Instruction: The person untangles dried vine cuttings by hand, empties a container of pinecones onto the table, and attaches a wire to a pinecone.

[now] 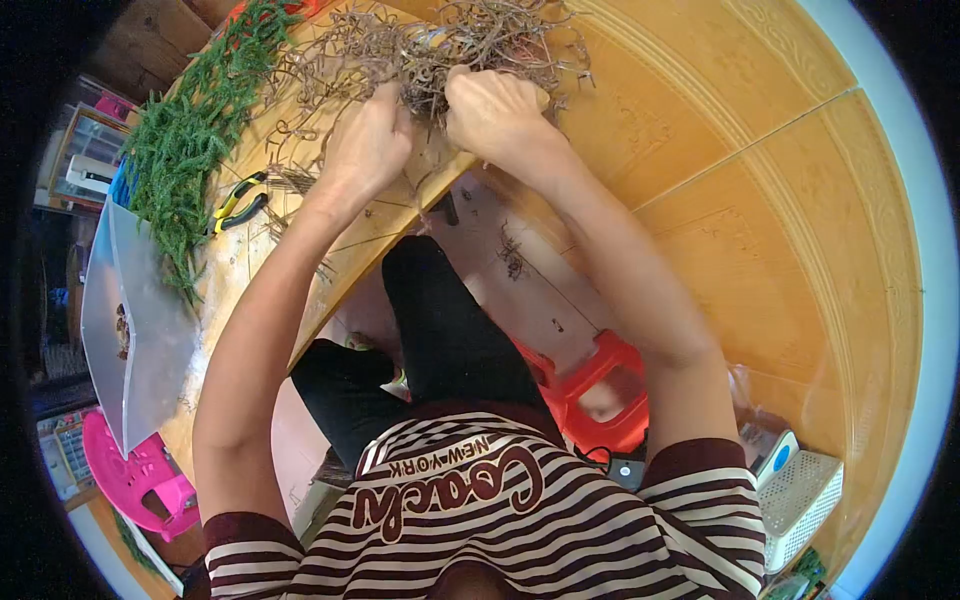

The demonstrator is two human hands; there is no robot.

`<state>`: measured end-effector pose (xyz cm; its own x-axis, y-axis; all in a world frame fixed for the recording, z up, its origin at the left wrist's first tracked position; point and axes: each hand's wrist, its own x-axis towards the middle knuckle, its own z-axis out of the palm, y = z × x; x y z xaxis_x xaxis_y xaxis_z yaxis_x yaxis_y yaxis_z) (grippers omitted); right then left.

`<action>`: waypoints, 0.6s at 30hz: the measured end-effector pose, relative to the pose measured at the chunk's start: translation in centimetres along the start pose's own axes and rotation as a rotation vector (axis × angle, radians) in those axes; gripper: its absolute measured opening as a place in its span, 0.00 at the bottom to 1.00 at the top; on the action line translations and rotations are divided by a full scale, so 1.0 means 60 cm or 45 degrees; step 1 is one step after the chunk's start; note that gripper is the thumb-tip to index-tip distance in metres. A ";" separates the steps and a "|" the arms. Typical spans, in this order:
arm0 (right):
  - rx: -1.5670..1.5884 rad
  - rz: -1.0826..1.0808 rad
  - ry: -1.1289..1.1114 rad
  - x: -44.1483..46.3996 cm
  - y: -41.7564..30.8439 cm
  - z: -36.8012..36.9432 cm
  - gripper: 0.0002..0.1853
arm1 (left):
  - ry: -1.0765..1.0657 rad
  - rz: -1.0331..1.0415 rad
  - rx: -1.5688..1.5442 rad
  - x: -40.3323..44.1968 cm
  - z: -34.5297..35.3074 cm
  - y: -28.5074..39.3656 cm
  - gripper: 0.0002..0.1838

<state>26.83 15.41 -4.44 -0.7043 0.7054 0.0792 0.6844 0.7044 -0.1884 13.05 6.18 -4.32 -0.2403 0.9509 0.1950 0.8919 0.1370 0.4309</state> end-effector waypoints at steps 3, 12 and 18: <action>0.174 0.011 0.142 -0.005 0.020 0.016 0.13 | -0.084 -0.092 0.135 0.004 0.001 -0.014 0.14; 0.813 -0.066 0.199 -0.012 0.065 -0.018 0.15 | -0.004 -0.019 0.173 0.003 0.002 -0.041 0.15; 0.883 -0.075 0.052 -0.011 0.056 -0.031 0.13 | 0.177 0.101 -0.180 -0.022 0.012 -0.023 0.14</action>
<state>29.98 17.45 -3.33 -0.7195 0.6797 0.1427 0.3573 0.5384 -0.7632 12.38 4.93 -5.80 -0.2307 0.9083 0.3489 0.8500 0.0136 0.5265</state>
